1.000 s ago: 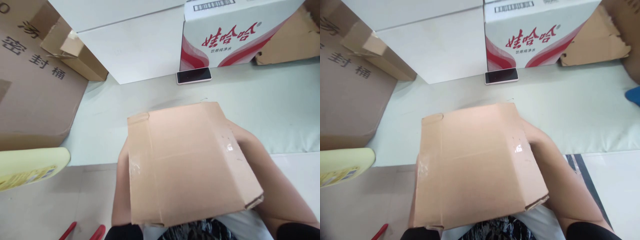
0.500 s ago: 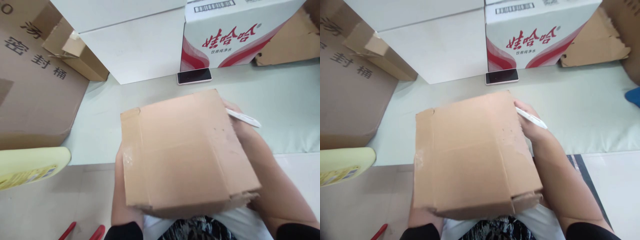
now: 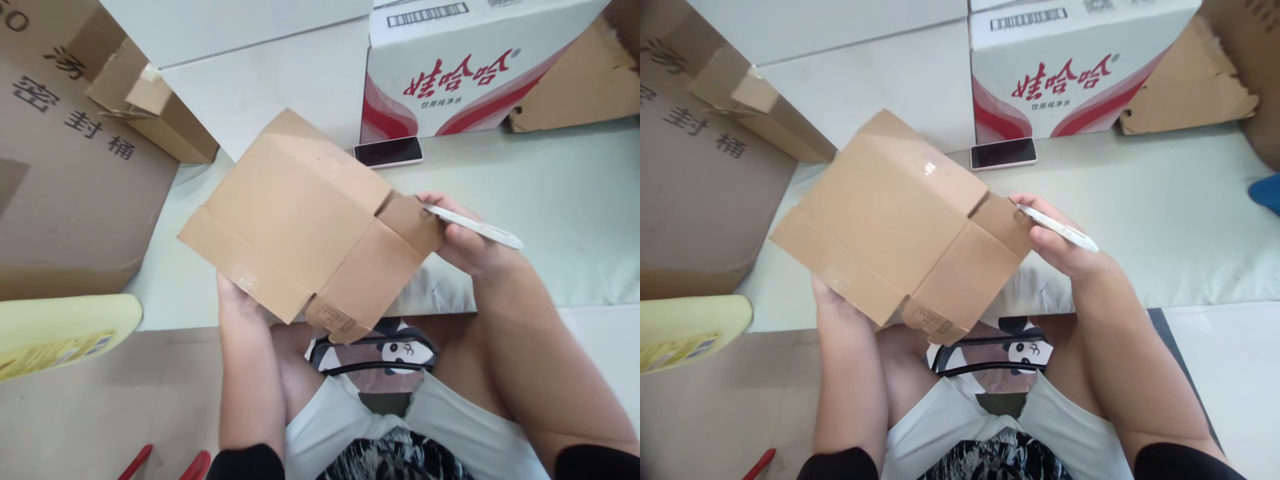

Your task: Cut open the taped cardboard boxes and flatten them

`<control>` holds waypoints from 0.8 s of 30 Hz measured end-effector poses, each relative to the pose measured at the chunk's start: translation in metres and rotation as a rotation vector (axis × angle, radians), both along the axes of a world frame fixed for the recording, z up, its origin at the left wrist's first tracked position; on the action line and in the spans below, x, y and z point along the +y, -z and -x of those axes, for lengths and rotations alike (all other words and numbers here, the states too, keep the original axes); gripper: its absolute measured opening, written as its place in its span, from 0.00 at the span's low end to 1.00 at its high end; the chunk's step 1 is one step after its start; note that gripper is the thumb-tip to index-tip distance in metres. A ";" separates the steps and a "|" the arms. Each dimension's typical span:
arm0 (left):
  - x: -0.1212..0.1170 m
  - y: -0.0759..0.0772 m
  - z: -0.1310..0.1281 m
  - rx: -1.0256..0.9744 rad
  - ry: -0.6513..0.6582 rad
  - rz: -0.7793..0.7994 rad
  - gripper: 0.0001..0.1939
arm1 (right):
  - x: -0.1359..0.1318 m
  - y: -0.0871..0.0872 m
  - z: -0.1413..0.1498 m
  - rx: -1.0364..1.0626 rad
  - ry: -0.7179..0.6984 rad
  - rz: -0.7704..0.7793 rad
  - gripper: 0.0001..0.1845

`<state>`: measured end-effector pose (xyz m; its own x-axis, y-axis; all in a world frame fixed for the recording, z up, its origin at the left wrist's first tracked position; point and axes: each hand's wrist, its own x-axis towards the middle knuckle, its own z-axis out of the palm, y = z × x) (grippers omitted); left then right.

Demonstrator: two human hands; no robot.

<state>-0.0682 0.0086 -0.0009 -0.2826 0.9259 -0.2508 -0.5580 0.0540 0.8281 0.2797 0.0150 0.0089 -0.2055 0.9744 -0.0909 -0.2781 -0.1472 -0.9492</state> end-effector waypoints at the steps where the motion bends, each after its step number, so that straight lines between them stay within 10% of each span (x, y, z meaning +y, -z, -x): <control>1: 0.002 0.000 0.001 0.003 -0.013 -0.016 0.15 | 0.000 0.001 0.001 -0.023 -0.013 0.007 0.37; 8: 0.010 -0.006 -0.005 -0.014 -0.047 -0.181 0.15 | 0.010 0.014 0.012 -0.264 0.232 0.092 0.26; 16: 0.008 -0.005 -0.011 0.029 0.055 -0.179 0.30 | 0.010 0.015 0.011 -0.797 0.352 -0.146 0.19; 24: 0.017 0.010 0.001 0.019 -0.062 -0.111 0.11 | 0.003 0.002 0.016 -0.108 0.370 -0.027 0.27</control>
<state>-0.0690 0.0258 -0.0110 -0.3443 0.9281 -0.1420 -0.5415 -0.0727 0.8376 0.2638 0.0178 0.0068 0.1702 0.9832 -0.0661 -0.2064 -0.0300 -0.9780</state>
